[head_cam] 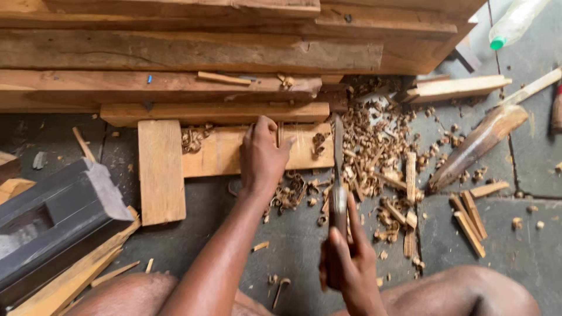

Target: The person sits on the floor and uses a chisel to carve a small rectangular piece of wood. They repeatedly scrape the surface to remove shavings and smooth the edges, occasionally pausing to inspect the piece by hand.

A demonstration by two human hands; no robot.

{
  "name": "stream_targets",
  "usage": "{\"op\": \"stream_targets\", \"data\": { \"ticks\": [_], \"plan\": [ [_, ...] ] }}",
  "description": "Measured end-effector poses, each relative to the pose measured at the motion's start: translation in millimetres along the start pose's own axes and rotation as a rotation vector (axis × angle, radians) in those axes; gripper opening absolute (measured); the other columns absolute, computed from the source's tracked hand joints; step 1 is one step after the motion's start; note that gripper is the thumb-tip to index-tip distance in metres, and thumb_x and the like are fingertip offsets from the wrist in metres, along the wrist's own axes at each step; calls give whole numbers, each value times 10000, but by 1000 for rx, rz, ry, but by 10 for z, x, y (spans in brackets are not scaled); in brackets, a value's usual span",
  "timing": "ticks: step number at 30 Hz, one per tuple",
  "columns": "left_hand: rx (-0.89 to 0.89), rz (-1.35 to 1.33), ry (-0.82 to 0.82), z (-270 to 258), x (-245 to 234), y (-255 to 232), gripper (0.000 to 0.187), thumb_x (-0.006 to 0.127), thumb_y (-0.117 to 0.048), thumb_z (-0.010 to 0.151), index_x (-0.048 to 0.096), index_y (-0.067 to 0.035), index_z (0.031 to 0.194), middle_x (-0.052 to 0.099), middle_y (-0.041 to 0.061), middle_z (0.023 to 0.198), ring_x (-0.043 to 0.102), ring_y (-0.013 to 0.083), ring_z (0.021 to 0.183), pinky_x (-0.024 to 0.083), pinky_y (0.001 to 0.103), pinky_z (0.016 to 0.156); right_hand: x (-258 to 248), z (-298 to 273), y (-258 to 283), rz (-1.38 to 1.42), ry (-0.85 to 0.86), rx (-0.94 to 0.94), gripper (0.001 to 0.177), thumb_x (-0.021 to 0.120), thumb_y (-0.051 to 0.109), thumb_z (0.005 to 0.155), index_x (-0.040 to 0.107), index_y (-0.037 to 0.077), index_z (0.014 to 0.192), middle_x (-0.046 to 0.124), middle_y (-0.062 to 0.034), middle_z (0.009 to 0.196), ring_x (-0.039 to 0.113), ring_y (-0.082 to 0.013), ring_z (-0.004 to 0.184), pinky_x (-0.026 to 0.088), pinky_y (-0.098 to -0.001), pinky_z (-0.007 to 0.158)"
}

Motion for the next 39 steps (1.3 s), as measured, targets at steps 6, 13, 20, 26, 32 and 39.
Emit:
{"op": "stream_targets", "data": {
  "ticks": [6, 13, 20, 26, 32, 39],
  "plan": [
    [-88, 13, 40, 164, 175, 87, 315, 869, -85, 758, 670, -17, 993, 749, 97, 817, 721, 224, 730, 551, 366, 623, -242, 144, -460, -115, -16, -97, 796, 595, 166, 924, 260, 232, 1643, 612, -53, 593, 581, -127, 404, 487, -310, 324],
    [-222, -266, 174, 203, 149, 192, 115, 786, -16, 827, 755, 20, 932, 782, 91, 719, 747, 120, 558, 574, 271, 500, -172, 256, -527, -188, 17, -58, 803, 615, 145, 917, 282, 208, 1645, 628, -44, 602, 586, -113, 413, 493, -308, 342],
    [-332, -262, 202, 242, 292, 379, 157, 804, -46, 817, 772, -20, 968, 768, 69, 760, 736, 114, 586, 600, 268, 511, -84, 159, -351, -385, 2, -187, 740, 678, 110, 912, 371, 188, 1581, 708, -70, 667, 599, -90, 461, 489, -285, 428],
    [-216, -60, 173, 249, 201, 271, 44, 791, -101, 872, 779, -66, 898, 771, 65, 730, 718, 118, 556, 546, 303, 552, 66, 39, -144, -506, 1, -541, 703, 699, 93, 930, 412, 116, 1571, 799, -145, 997, 752, -127, 738, 597, -302, 617],
    [-109, 40, 134, 282, 168, 238, 62, 757, -109, 915, 769, -50, 898, 777, 73, 820, 702, 148, 618, 535, 322, 583, 1, 126, -406, -532, -29, -265, 705, 710, 143, 898, 433, 172, 1545, 793, -99, 757, 696, -129, 555, 555, -311, 508],
    [214, 256, 181, 130, 301, 38, 329, 666, 44, 898, 790, -131, 1148, 669, 78, 952, 634, 179, 765, 573, 321, 608, -206, 212, -353, -429, -93, -160, 756, 651, 175, 908, 370, 275, 1603, 756, -64, 783, 636, -107, 460, 543, -290, 384]
  ]
}}
Point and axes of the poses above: each hand's wrist, its own z-axis towards the middle knuckle, its own x-axis out of the palm, y = z × x, the point moved 9 cm from there along z, towards the middle knuckle
